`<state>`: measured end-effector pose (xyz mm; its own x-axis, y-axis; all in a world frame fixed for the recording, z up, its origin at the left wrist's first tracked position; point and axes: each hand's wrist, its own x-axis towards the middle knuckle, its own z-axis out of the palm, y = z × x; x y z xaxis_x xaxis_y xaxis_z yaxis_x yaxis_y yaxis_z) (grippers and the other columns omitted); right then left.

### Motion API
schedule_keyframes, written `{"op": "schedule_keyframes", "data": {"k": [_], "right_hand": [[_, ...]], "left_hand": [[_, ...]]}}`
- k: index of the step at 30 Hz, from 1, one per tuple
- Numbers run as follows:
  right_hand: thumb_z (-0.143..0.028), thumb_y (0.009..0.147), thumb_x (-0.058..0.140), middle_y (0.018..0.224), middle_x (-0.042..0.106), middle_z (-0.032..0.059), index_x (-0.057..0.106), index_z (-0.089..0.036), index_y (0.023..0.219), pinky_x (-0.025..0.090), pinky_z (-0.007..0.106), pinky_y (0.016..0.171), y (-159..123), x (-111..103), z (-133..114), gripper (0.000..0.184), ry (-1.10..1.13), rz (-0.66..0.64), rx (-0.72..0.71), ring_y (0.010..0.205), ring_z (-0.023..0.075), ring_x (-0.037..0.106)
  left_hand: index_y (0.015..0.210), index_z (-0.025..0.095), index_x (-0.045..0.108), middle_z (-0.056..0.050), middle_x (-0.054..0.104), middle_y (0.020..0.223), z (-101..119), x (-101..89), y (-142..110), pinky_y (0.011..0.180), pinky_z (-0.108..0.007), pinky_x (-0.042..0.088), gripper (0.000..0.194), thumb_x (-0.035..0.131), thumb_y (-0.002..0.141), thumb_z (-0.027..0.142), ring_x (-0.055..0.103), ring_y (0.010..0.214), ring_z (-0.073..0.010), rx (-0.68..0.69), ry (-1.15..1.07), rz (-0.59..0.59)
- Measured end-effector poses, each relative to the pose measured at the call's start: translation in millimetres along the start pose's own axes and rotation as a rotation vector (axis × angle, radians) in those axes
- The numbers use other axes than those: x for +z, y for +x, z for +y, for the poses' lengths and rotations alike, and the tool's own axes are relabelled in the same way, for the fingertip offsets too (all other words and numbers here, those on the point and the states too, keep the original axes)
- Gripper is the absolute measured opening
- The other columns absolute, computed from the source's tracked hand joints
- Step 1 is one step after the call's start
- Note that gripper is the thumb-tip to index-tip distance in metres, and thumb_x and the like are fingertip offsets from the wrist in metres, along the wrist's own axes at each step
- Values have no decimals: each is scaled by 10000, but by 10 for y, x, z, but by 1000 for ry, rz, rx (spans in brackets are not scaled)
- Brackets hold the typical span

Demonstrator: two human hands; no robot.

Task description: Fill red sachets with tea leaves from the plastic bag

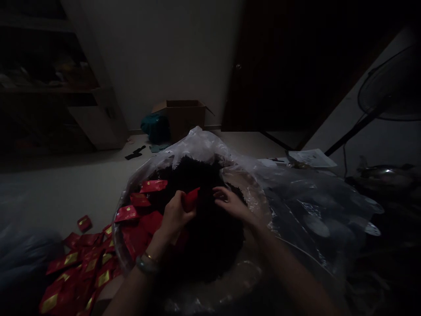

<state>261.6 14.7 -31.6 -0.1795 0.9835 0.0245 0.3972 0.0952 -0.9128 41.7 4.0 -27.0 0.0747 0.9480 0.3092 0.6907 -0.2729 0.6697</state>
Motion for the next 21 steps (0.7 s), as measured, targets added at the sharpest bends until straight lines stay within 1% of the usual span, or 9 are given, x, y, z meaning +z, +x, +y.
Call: {"op": "schedule_keyframes", "data": {"k": [3,4,5,6,8,11,15,18,21], "right_hand": [[-189,557,760,1351,491,162,404,-166,1378,348,443,1048,19,71,214,895,-320,-277,74,1259,311,452],[-183,512,788,1395,438,178,343,-161,1422,335,447,1056,13,107,252,1014,-392,-328,101,1290,330,411],[-181,486,803,1407,414,188,307,-156,1443,341,445,1050,4,143,273,1078,-440,-346,118,1292,340,403],[-179,485,804,1395,417,190,305,-152,1445,356,436,1035,-4,176,280,1082,-464,-342,123,1273,339,422],[-166,520,783,1322,480,166,396,-159,1392,393,401,994,-19,230,267,954,-466,-302,88,1192,306,495],[-123,556,742,1145,594,100,558,-178,1206,439,357,897,-28,282,227,677,-431,-222,-22,1030,252,572],[-51,597,658,909,652,34,619,-183,993,449,297,746,-28,293,162,420,-414,-143,-77,835,197,599],[-58,619,621,818,648,-1,623,-201,898,435,266,678,-25,214,69,314,-390,-97,-85,754,169,592],[-92,609,610,798,647,-9,626,-202,870,445,269,674,-27,67,-59,283,-298,9,-106,745,171,599]], "left_hand": [[912,214,465,23,599,743,-31,-1,14,593,-256,440,367,684,636,314,608,664,-170,-13,-46,12],[915,215,461,26,595,739,-34,0,14,587,-253,437,372,683,635,319,603,656,-166,-13,-56,15],[916,214,456,27,591,742,-34,0,13,585,-250,435,380,685,634,325,599,655,-164,-12,-68,15],[916,214,449,25,589,751,-30,-1,11,587,-250,435,389,688,632,332,599,660,-163,-11,-80,12],[916,215,438,22,587,770,-17,-4,4,592,-251,437,417,701,623,352,600,676,-166,-8,-105,-11],[926,217,433,21,587,782,2,-12,-3,597,-255,438,450,718,611,365,603,691,-172,-16,-118,-51],[937,217,426,20,590,778,4,-21,-1,598,-260,441,458,722,620,364,607,688,-177,-29,-120,-63],[931,215,429,19,596,778,-5,-24,2,601,-261,444,453,725,618,356,618,695,-183,-18,-107,-58],[931,209,435,15,604,772,-3,-23,-2,597,-261,446,441,722,620,335,623,691,-186,-18,-92,-69]]}}
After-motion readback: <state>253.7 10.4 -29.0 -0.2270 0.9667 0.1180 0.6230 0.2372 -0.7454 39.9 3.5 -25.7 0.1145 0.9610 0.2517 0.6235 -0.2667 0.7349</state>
